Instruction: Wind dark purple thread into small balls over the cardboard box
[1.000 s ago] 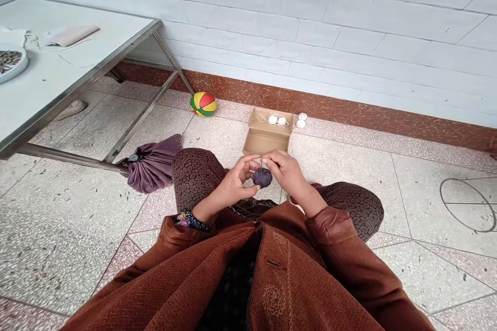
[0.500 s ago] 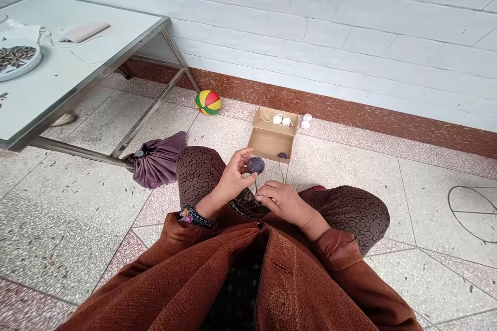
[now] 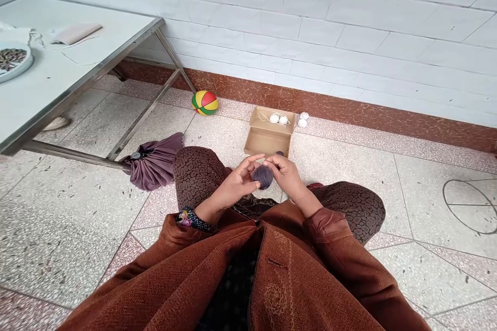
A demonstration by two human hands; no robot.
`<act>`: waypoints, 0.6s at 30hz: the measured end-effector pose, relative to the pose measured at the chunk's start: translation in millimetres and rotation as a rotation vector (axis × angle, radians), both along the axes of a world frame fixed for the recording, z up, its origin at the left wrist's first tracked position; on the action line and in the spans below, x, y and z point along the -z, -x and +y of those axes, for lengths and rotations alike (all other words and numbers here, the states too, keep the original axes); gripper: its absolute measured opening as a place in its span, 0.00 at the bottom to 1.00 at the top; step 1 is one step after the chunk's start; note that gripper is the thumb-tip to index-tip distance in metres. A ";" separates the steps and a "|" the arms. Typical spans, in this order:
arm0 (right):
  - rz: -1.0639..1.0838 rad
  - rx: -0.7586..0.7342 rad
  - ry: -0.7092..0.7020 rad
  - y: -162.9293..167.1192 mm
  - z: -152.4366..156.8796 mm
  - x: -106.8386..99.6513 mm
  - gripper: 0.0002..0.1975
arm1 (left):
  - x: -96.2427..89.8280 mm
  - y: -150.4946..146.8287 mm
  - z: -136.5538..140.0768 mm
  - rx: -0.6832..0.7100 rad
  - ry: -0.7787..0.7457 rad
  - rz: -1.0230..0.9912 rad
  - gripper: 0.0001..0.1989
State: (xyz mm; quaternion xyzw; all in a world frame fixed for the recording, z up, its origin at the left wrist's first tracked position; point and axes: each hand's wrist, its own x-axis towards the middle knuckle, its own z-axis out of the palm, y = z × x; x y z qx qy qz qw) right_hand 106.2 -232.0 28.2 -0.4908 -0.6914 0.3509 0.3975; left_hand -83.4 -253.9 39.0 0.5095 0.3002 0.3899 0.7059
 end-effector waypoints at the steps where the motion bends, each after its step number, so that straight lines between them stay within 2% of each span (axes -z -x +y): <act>1: 0.006 0.008 0.036 1.4 -3.5 7.2 0.15 | 0.1 -0.3 -0.2 -0.011 0.040 -0.029 0.34; 4: -0.005 0.006 0.103 3.2 -14.3 24.7 0.14 | 0.6 -2.0 0.1 -0.070 0.141 -0.092 0.27; 6: -0.019 -0.001 0.113 2.9 -19.6 32.2 0.14 | 0.2 -3.1 0.6 -0.103 0.191 -0.104 0.26; 12: -0.061 -0.020 0.101 0.7 -22.7 36.2 0.15 | -3.5 -1.5 0.8 -0.094 0.282 -0.144 0.26; 15: -0.079 -0.024 0.081 -0.8 -23.4 33.0 0.15 | -4.4 1.3 1.8 -0.094 0.265 -0.110 0.27; 18: -0.105 -0.051 0.034 -3.4 -28.7 28.1 0.15 | -3.3 5.2 4.5 -0.114 0.142 0.016 0.28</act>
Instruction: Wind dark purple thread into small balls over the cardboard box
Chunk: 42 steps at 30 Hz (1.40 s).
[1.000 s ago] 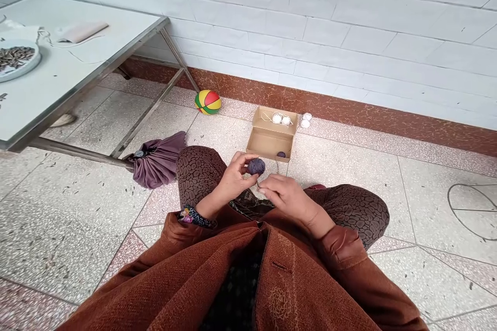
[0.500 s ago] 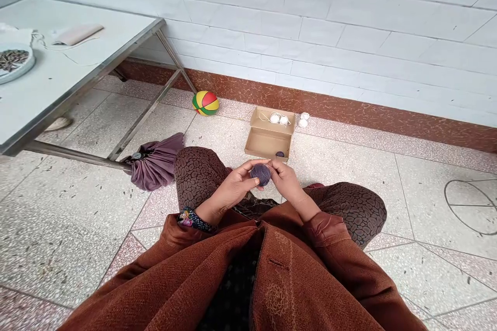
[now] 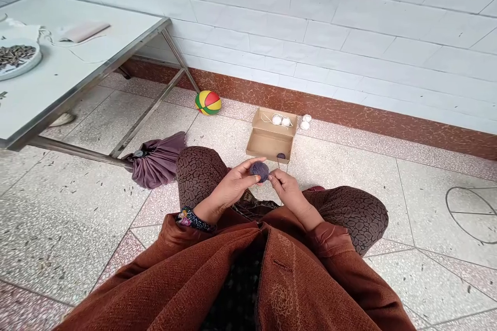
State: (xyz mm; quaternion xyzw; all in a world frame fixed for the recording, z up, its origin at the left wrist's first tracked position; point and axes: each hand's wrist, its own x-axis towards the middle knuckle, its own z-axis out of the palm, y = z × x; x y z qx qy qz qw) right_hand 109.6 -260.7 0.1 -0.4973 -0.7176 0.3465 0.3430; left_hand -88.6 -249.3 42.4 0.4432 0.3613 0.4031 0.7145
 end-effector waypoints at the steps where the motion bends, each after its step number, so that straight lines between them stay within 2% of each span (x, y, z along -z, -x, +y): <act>1: -0.007 -0.031 -0.020 -1.0 -2.8 -2.7 0.15 | 0.7 1.3 1.1 -0.007 -0.061 0.066 0.27; 5: -0.049 -0.225 -0.108 -4.3 -12.1 -21.9 0.11 | 4.1 4.3 3.2 -0.033 -0.310 0.344 0.27; 8: -0.075 -0.285 -0.189 -5.5 -9.9 -41.2 0.11 | 4.1 3.3 0.7 -0.024 -0.384 0.432 0.29; 12: -0.051 -0.263 -0.269 -6.5 1.0 -56.7 0.10 | -0.4 1.8 -4.7 0.065 -0.303 0.342 0.30; 16: -0.028 -0.225 -0.255 -5.5 2.8 -56.2 0.10 | -2.1 2.7 -6.9 0.091 -0.223 0.217 0.29; 22: -0.060 -0.222 -0.285 -6.6 -0.6 -53.2 0.10 | 5.2 3.1 -5.1 0.044 -0.346 0.340 0.30; 26: -0.060 -0.181 -0.300 -9.6 5.7 -53.9 0.10 | 10.6 -1.7 -7.7 0.112 -0.243 0.202 0.35; 30: 0.048 -0.037 -0.244 -8.5 13.3 -47.1 0.09 | 8.7 -4.9 -12.8 0.175 -0.104 0.008 0.35; 34: 0.186 0.110 -0.090 -2.1 15.3 -30.2 0.08 | 1.2 -7.2 -15.0 0.149 0.018 -0.186 0.31; 37: 0.199 0.141 -0.015 2.6 11.4 -12.9 0.09 | -2.4 -8.9 -14.0 0.133 0.106 -0.296 0.28; 42: 0.100 0.122 -0.036 6.5 0.3 13.1 0.12 | -4.3 -8.8 -11.2 0.042 0.198 -0.362 0.24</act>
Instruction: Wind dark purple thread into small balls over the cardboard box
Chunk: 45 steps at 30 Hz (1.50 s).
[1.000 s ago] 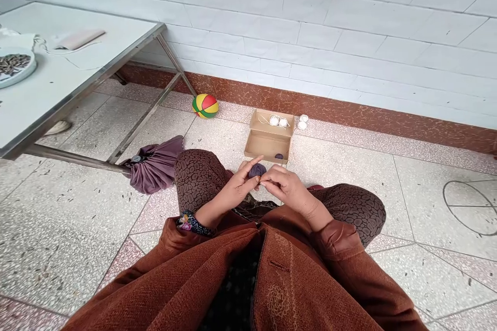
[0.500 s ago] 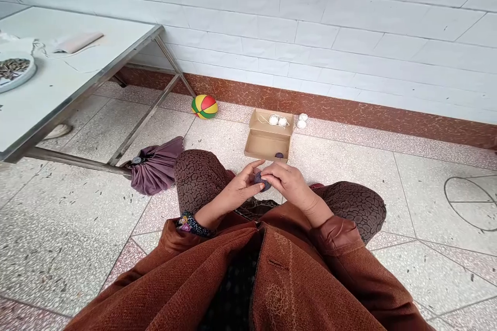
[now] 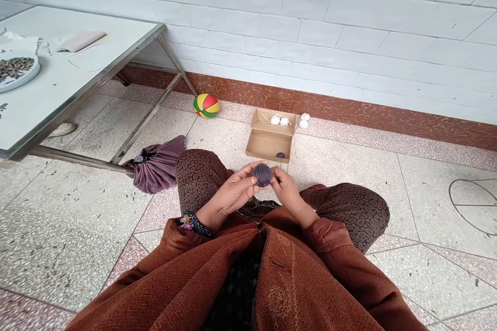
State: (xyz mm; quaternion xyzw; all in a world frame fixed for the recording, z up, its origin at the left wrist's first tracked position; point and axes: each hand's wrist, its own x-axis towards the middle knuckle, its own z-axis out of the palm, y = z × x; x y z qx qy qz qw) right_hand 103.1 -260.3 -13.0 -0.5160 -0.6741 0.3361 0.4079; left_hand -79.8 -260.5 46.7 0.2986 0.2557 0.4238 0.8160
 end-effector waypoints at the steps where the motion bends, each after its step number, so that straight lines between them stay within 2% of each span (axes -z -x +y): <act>1: -0.024 -0.005 -0.001 0.3 -2.2 2.8 0.12 | -0.2 0.6 0.7 -0.018 0.015 0.003 0.24; 4: -0.066 -0.042 0.004 0.1 -9.1 3.9 0.13 | 0.8 3.3 3.6 -0.078 0.042 0.034 0.24; 7: -0.076 -0.153 -0.031 -1.5 -17.0 -6.0 0.13 | 5.9 6.8 7.6 -0.154 0.020 0.140 0.23; 10: -0.062 -0.287 -0.111 -4.0 -22.6 -26.8 0.11 | 13.0 9.6 11.0 -0.239 -0.096 0.349 0.27; 12: -0.051 -0.326 -0.153 -5.6 -21.8 -45.0 0.10 | 16.3 10.1 12.0 -0.273 -0.198 0.475 0.30; 15: -0.039 -0.324 -0.175 -7.2 -10.9 -70.3 0.09 | 16.4 8.7 11.2 -0.245 -0.321 0.565 0.33; 17: -0.021 -0.285 -0.162 -7.2 1.2 -79.6 0.09 | 13.2 7.5 9.5 -0.187 -0.387 0.563 0.34; 20: 0.037 -0.157 -0.102 -4.4 19.4 -76.7 0.11 | 6.6 7.6 6.7 -0.067 -0.439 0.484 0.37; 23: 0.102 -0.077 -0.017 1.8 27.5 -58.4 0.13 | 2.8 9.7 5.8 -0.028 -0.410 0.369 0.37; 25: 0.117 -0.063 0.041 6.6 25.2 -43.5 0.14 | 3.4 10.7 6.7 -0.083 -0.360 0.329 0.35; 28: 0.081 -0.069 0.095 12.6 14.8 -24.6 0.14 | 7.4 10.4 9.4 -0.206 -0.251 0.320 0.28; 30: 0.022 -0.106 0.080 15.3 7.8 -16.3 0.14 | 10.1 9.5 11.5 -0.249 -0.176 0.314 0.23; 33: -0.078 -0.185 0.005 17.4 0.8 -11.5 0.13 | 12.9 8.7 14.3 -0.258 -0.119 0.300 0.21; 36: -0.170 -0.317 -0.056 16.1 -4.2 -18.3 0.13 | 14.9 10.4 17.4 -0.289 -0.161 0.339 0.23; 40: -0.188 -0.457 -0.161 9.9 -5.5 -44.9 0.12 | 17.2 16.1 20.4 -0.328 -0.312 0.542 0.29; 42: -0.155 -0.414 -0.213 6.5 0.5 -59.7 0.11 | 16.6 18.3 19.9 -0.301 -0.386 0.617 0.33; 45: -0.120 -0.267 -0.240 3.2 16.6 -71.6 0.11 | 11.9 18.8 16.4 -0.177 -0.452 0.570 0.38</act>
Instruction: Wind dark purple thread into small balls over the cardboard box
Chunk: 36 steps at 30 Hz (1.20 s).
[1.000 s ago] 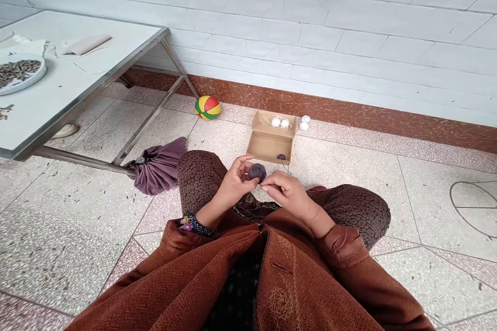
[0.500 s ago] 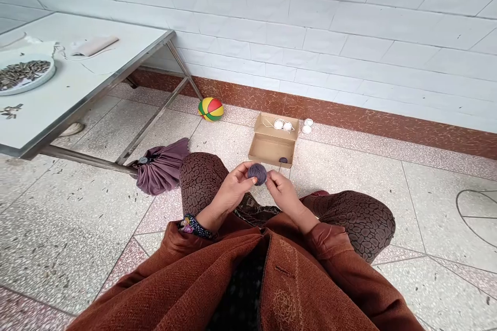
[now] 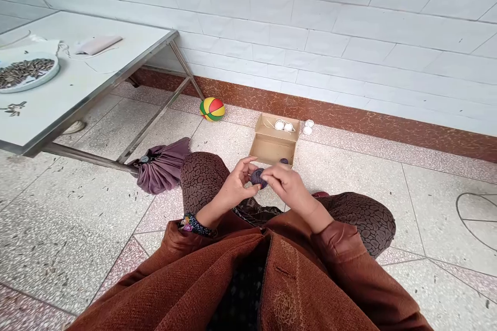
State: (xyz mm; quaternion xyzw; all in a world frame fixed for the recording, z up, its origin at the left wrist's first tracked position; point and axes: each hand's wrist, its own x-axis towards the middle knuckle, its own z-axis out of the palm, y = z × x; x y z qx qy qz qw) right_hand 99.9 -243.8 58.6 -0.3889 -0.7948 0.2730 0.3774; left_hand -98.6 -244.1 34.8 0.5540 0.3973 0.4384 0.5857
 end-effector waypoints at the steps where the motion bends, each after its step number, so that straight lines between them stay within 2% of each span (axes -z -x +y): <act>1: 0.016 0.043 0.003 -0.2 5.2 0.3 0.11 | -2.4 -0.3 -1.5 0.059 0.007 -0.033 0.39; 4: 0.065 0.134 0.053 2.2 12.6 14.1 0.12 | -9.2 -1.1 -5.2 0.183 0.050 -0.161 0.39; 6: 0.082 0.158 0.108 5.6 8.9 30.2 0.13 | -11.7 -0.9 -6.3 0.184 0.068 -0.229 0.39; 9: 0.032 0.127 0.171 10.7 -4.9 52.8 0.15 | -10.5 -0.2 -5.1 0.078 0.056 -0.231 0.37; 12: -0.093 -0.046 0.187 13.3 -20.1 59.1 0.17 | -5.4 0.9 -1.2 -0.049 0.021 -0.127 0.36; 15: -0.189 -0.271 0.158 11.4 -31.5 43.5 0.17 | 0.3 3.1 2.9 -0.123 -0.017 0.000 0.37; 17: -0.196 -0.319 0.125 7.8 -34.9 24.8 0.17 | 3.0 4.9 4.3 -0.125 -0.035 0.060 0.39; 21: -0.125 -0.199 0.048 -1.5 -23.9 -10.9 0.16 | 2.1 6.0 1.3 -0.037 -0.089 0.102 0.41; 24: -0.077 -0.074 0.021 -5.4 -3.0 -17.1 0.16 | -5.7 4.2 -4.4 0.100 -0.119 0.086 0.41; 27: -0.023 0.044 0.060 -3.9 12.5 1.5 0.16 | -14.2 3.5 -8.8 0.223 -0.098 0.021 0.41; 30: 0.021 0.111 0.134 1.0 9.1 33.1 0.16 | -15.6 4.5 -8.9 0.228 -0.079 -0.043 0.41; 33: -0.008 0.042 0.184 4.6 -9.9 54.7 0.16 | -8.2 5.4 -5.2 0.091 -0.095 0.024 0.40; 36: -0.065 -0.123 0.203 4.3 -29.5 50.0 0.17 | 1.7 5.6 -0.1 -0.019 -0.129 0.160 0.39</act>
